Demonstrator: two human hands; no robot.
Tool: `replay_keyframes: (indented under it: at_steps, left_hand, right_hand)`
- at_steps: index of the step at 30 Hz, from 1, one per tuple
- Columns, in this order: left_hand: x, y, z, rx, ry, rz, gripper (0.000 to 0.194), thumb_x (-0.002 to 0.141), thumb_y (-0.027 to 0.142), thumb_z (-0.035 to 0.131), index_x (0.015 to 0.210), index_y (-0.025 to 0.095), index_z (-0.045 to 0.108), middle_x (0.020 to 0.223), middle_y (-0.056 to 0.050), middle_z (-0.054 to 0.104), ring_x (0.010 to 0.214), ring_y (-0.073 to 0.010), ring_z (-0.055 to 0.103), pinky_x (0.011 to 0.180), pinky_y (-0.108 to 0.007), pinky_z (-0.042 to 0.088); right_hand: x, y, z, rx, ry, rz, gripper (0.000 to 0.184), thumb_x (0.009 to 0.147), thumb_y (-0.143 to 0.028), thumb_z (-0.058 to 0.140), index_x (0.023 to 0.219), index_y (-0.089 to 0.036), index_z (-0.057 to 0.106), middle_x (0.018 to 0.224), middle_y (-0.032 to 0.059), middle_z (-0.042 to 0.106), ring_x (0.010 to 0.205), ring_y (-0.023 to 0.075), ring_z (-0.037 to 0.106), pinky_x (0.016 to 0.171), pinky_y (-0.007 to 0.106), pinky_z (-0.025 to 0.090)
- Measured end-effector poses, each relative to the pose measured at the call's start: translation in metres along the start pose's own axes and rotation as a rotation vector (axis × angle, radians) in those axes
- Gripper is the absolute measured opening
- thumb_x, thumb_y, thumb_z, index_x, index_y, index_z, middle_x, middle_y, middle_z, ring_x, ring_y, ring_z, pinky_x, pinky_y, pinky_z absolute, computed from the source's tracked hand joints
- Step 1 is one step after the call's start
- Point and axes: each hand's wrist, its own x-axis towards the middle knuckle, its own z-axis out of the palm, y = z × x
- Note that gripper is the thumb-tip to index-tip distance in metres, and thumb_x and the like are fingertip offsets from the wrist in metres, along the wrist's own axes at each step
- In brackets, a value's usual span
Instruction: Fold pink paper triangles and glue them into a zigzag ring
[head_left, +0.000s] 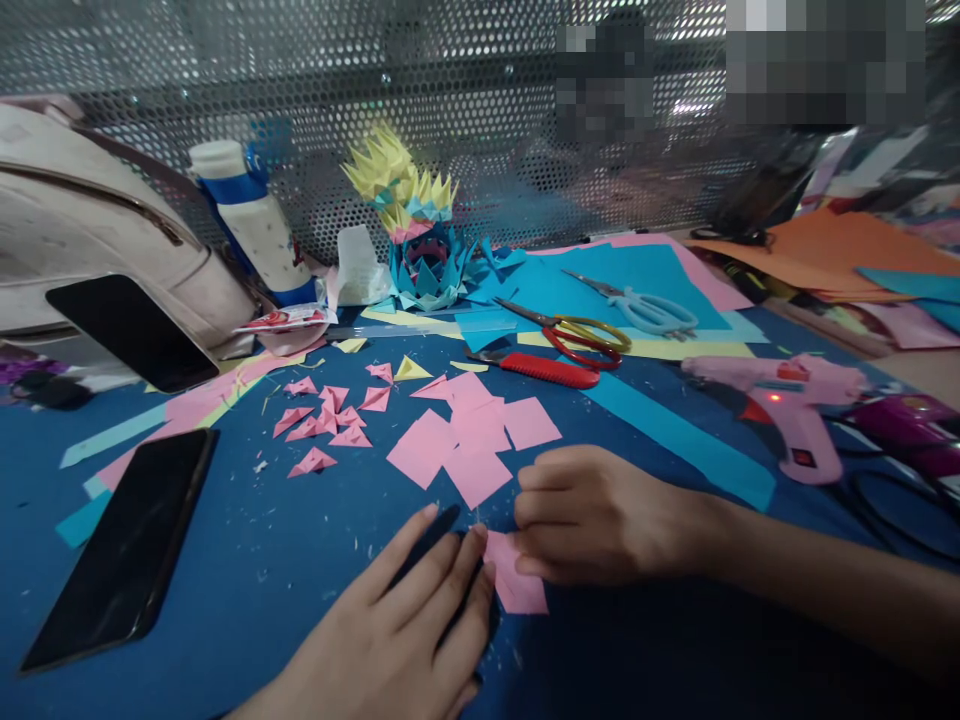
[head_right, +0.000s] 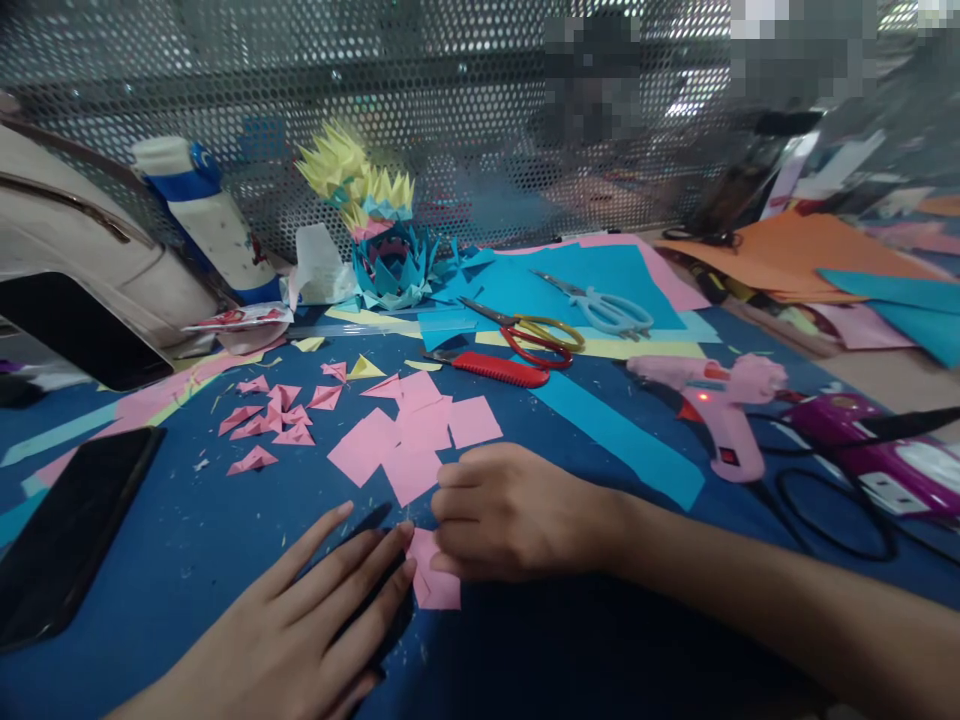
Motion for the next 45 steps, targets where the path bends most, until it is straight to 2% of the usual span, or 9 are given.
replay_keyframes:
  at_steps: [3,7,11,16,20,28,32,37,45]
  left_hand:
    - [-0.001,-0.001,-0.001,0.003,-0.007,0.002,0.042,0.098,0.044,0.049,0.125,0.014,0.062,0.129,-0.010,0.066,0.119,-0.0233,0.056,0.122,-0.048,-0.004]
    - [-0.001,-0.002,0.000,0.002,-0.002,0.003,0.042,0.098,0.045,0.049,0.123,0.016,0.064,0.129,-0.008,0.066,0.120,-0.0235,0.055,0.122,-0.049,-0.005]
    - [-0.001,-0.002,0.002,0.002,0.011,-0.004,0.041,0.098,0.044,0.049,0.123,0.016,0.064,0.127,-0.008,0.067,0.119,-0.0236,0.056,0.122,-0.049,-0.003]
    - [-0.001,-0.001,0.003,0.000,0.026,-0.009,0.040,0.098,0.044,0.050,0.122,0.015,0.065,0.125,-0.009,0.069,0.116,-0.0230,0.059,0.123,-0.049,-0.002]
    - [-0.002,-0.001,0.003,0.001,0.006,-0.001,0.040,0.099,0.044,0.048,0.122,0.016,0.065,0.127,-0.009,0.068,0.117,-0.0233,0.059,0.122,-0.050,-0.004]
    - [-0.002,-0.003,0.006,-0.011,0.008,0.008,0.039,0.099,0.044,0.049,0.121,0.016,0.065,0.128,-0.009,0.067,0.120,-0.0243,0.056,0.122,-0.052,-0.004]
    - [0.000,-0.005,0.004,-0.033,-0.002,0.014,0.039,0.099,0.043,0.048,0.121,0.016,0.065,0.130,-0.009,0.066,0.122,-0.0240,0.054,0.122,-0.051,-0.003]
    - [-0.001,-0.006,0.002,-0.055,-0.052,0.030,0.042,0.099,0.044,0.047,0.126,0.016,0.062,0.139,-0.010,0.059,0.129,-0.0247,0.049,0.121,-0.051,-0.007]
    - [-0.002,-0.008,0.003,-0.107,-0.118,0.049,0.046,0.099,0.047,0.046,0.130,0.015,0.058,0.147,-0.009,0.052,0.133,-0.0259,0.044,0.120,-0.051,-0.012]
  right_hand:
    - [-0.001,0.000,0.000,0.022,0.015,0.055,0.030,0.102,-0.023,0.046,0.077,-0.016,0.060,0.072,-0.0007,0.059,0.064,0.0130,0.049,0.072,0.031,0.040]
    - [-0.001,-0.001,0.002,0.028,0.047,0.096,0.022,0.103,-0.024,0.045,0.100,-0.015,0.066,0.076,0.0001,0.062,0.067,0.0137,0.054,0.074,0.030,0.041]
    - [-0.002,-0.001,0.005,0.067,0.045,0.138,0.022,0.102,-0.025,0.047,0.104,-0.015,0.066,0.079,0.0015,0.064,0.071,0.0144,0.056,0.072,0.030,0.041]
    - [-0.004,-0.002,0.008,0.112,0.062,0.175,0.023,0.103,-0.026,0.044,0.101,-0.016,0.066,0.079,0.0017,0.063,0.070,0.0149,0.053,0.070,0.030,0.040]
    - [-0.002,-0.001,0.008,0.080,0.041,0.133,0.023,0.102,-0.022,0.045,0.095,-0.015,0.065,0.073,0.0002,0.058,0.064,0.0143,0.047,0.063,0.031,0.035]
    - [0.002,-0.002,-0.004,0.038,-0.122,0.031,0.026,0.100,-0.015,0.048,0.078,-0.014,0.062,0.074,0.0001,0.056,0.066,0.0149,0.044,0.057,0.033,0.027]
    - [0.004,-0.007,-0.013,0.080,-0.174,0.065,0.029,0.099,-0.013,0.047,0.073,-0.015,0.060,0.069,0.0005,0.055,0.065,0.0155,0.044,0.058,0.033,0.027]
    - [0.004,-0.010,-0.019,0.107,-0.229,0.108,0.018,0.093,-0.014,0.056,0.076,-0.016,0.061,0.071,0.0004,0.059,0.066,0.0161,0.045,0.060,0.033,0.028]
    - [-0.002,0.003,-0.017,0.191,-0.151,0.022,0.026,0.096,-0.014,0.047,0.077,-0.015,0.065,0.068,0.0018,0.061,0.064,0.0169,0.047,0.063,0.033,0.031]
